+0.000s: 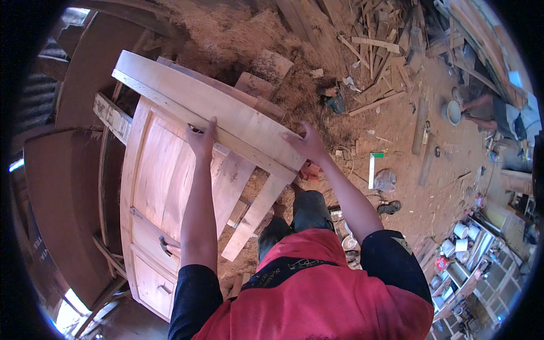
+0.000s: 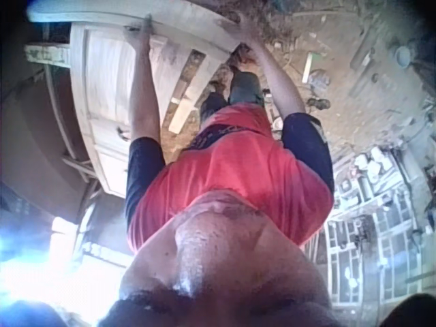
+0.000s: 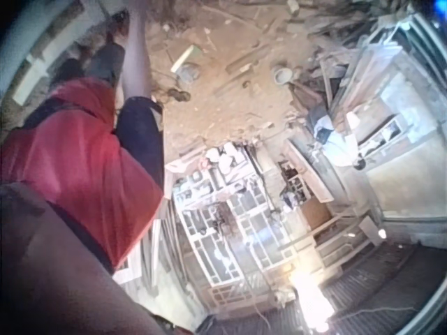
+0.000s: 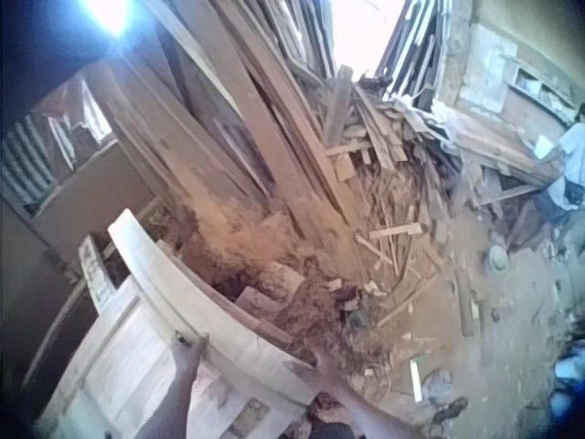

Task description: The person builds a wooden structure by positioning a long board against a frame, hammering nails into it, and then cutting the end of the board with a circular saw. They then apply a liquid from a small white bottle to a gap in the wood and press it in by hand.

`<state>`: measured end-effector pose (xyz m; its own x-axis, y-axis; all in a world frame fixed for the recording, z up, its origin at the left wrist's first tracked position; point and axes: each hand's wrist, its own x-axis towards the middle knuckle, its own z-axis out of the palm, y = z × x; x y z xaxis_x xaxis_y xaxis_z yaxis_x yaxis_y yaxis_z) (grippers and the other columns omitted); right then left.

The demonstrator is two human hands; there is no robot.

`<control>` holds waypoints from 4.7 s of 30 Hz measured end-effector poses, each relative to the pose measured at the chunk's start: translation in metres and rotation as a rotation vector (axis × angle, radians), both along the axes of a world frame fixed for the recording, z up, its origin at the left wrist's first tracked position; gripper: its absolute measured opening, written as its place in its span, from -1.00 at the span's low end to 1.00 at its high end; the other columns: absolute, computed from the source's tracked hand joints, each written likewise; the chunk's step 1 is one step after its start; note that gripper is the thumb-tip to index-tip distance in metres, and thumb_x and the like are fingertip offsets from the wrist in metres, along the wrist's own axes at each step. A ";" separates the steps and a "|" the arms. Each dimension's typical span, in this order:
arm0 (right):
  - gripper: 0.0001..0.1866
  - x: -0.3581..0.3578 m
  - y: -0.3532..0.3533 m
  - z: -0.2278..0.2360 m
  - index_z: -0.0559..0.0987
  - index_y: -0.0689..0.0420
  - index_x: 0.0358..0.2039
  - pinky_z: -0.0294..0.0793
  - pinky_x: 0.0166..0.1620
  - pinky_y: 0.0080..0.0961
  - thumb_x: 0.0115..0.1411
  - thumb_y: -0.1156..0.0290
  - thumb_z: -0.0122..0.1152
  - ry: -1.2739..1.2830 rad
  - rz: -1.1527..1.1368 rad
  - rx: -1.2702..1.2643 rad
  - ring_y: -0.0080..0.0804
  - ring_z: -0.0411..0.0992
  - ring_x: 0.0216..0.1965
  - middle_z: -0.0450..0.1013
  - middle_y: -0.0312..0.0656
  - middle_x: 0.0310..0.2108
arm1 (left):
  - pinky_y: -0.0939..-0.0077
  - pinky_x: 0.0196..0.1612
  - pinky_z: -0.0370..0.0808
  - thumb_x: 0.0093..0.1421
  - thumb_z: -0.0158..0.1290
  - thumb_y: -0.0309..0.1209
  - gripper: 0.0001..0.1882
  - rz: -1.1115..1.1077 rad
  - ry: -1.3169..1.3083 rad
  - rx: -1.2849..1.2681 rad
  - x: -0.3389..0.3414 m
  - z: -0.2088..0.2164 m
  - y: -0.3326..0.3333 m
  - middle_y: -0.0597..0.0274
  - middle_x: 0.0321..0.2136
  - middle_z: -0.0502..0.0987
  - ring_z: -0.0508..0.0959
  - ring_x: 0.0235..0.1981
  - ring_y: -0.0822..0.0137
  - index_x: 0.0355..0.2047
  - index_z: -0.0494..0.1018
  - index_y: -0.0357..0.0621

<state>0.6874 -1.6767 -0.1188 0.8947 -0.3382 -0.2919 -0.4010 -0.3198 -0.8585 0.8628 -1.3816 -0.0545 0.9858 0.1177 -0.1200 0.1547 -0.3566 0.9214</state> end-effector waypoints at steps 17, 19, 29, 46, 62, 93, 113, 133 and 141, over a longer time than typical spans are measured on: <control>-0.35 0.080 -0.002 -0.006 0.59 0.25 0.10 0.57 0.02 -0.33 0.17 0.02 0.48 -0.144 0.119 0.097 -0.27 0.60 -0.06 0.62 -0.02 -0.11 | 0.02 0.26 0.32 0.04 0.32 0.21 0.06 0.200 -0.138 0.730 0.054 -0.047 0.013 -0.31 0.12 0.39 0.40 0.18 -0.18 0.28 0.36 -0.46; -0.40 0.074 -0.003 -0.006 0.60 0.24 0.09 0.58 -0.01 -0.37 0.18 0.09 0.49 -0.027 0.095 0.203 -0.34 0.61 -0.09 0.63 -0.05 -0.15 | 0.02 0.26 0.33 0.05 0.31 0.20 0.04 0.196 -0.130 0.706 0.053 -0.044 0.008 -0.31 0.13 0.39 0.40 0.18 -0.17 0.28 0.36 -0.46; -0.44 0.076 0.005 -0.002 0.56 0.24 0.14 0.55 -0.06 -0.49 0.25 0.19 0.47 0.002 0.099 0.259 -0.54 0.55 -0.14 0.61 -0.20 -0.15 | 0.02 0.22 0.36 0.10 0.28 0.17 0.00 0.196 -0.096 0.730 0.053 -0.042 0.013 -0.28 0.11 0.42 0.43 0.15 -0.13 0.28 0.37 -0.47; -0.46 0.079 0.005 0.005 0.63 0.22 -0.04 0.53 -0.14 -0.40 0.18 0.03 0.48 0.046 -0.004 0.381 -0.48 0.54 -0.23 0.60 -0.19 -0.28 | 0.01 0.21 0.36 0.12 0.32 0.08 -0.06 0.172 -0.148 0.663 0.053 -0.047 0.017 -0.29 0.10 0.42 0.42 0.15 -0.15 0.30 0.35 -0.41; -0.41 0.080 0.001 0.014 0.54 0.29 0.15 0.49 0.08 -0.44 0.24 0.19 0.47 0.134 0.082 0.433 -0.47 0.50 -0.02 0.55 -0.17 -0.09 | 0.05 0.19 0.34 0.14 0.33 0.02 -0.09 0.189 -0.130 0.658 0.051 -0.042 0.014 -0.19 0.08 0.42 0.41 0.12 -0.08 0.30 0.35 -0.43; -0.41 0.077 0.002 0.004 0.57 0.22 0.04 0.56 -0.04 -0.33 0.22 0.00 0.43 0.061 0.083 0.350 -0.34 0.59 -0.13 0.62 -0.04 -0.18 | 0.09 0.18 0.45 0.11 0.34 0.05 -0.05 0.158 -0.156 0.565 0.059 -0.055 0.024 -0.24 0.11 0.40 0.46 0.11 -0.09 0.29 0.35 -0.47; -0.28 0.076 0.001 -0.011 0.57 0.26 0.04 0.57 -0.01 -0.13 0.21 -0.20 0.34 -0.126 0.160 0.145 0.04 0.62 -0.12 0.62 0.13 -0.23 | 0.07 0.18 0.40 0.05 0.33 0.18 0.06 0.138 -0.110 0.714 0.053 -0.048 0.025 -0.26 0.12 0.44 0.44 0.14 -0.08 0.30 0.33 -0.47; -0.60 -0.124 0.007 0.024 0.55 0.22 0.10 0.48 0.09 -0.24 0.42 0.18 0.20 -0.300 -0.138 -0.404 -0.13 0.49 0.00 0.52 0.04 0.00 | 0.21 -0.01 0.54 0.14 0.33 0.01 -0.33 0.727 0.304 0.627 -0.380 -0.004 0.345 -0.16 -0.09 0.61 0.63 -0.12 0.06 -0.02 0.54 -0.40; -0.68 -0.113 0.037 0.064 0.60 0.18 0.03 0.53 -0.04 -0.41 0.43 0.23 0.17 -0.377 -0.210 -0.120 -0.33 0.55 -0.09 0.57 -0.12 -0.08 | 0.37 -0.45 0.45 0.21 0.22 -0.26 -0.69 0.972 0.365 -0.062 -0.355 0.004 0.375 0.24 -0.51 0.48 0.50 -0.51 0.35 -0.30 0.53 -0.32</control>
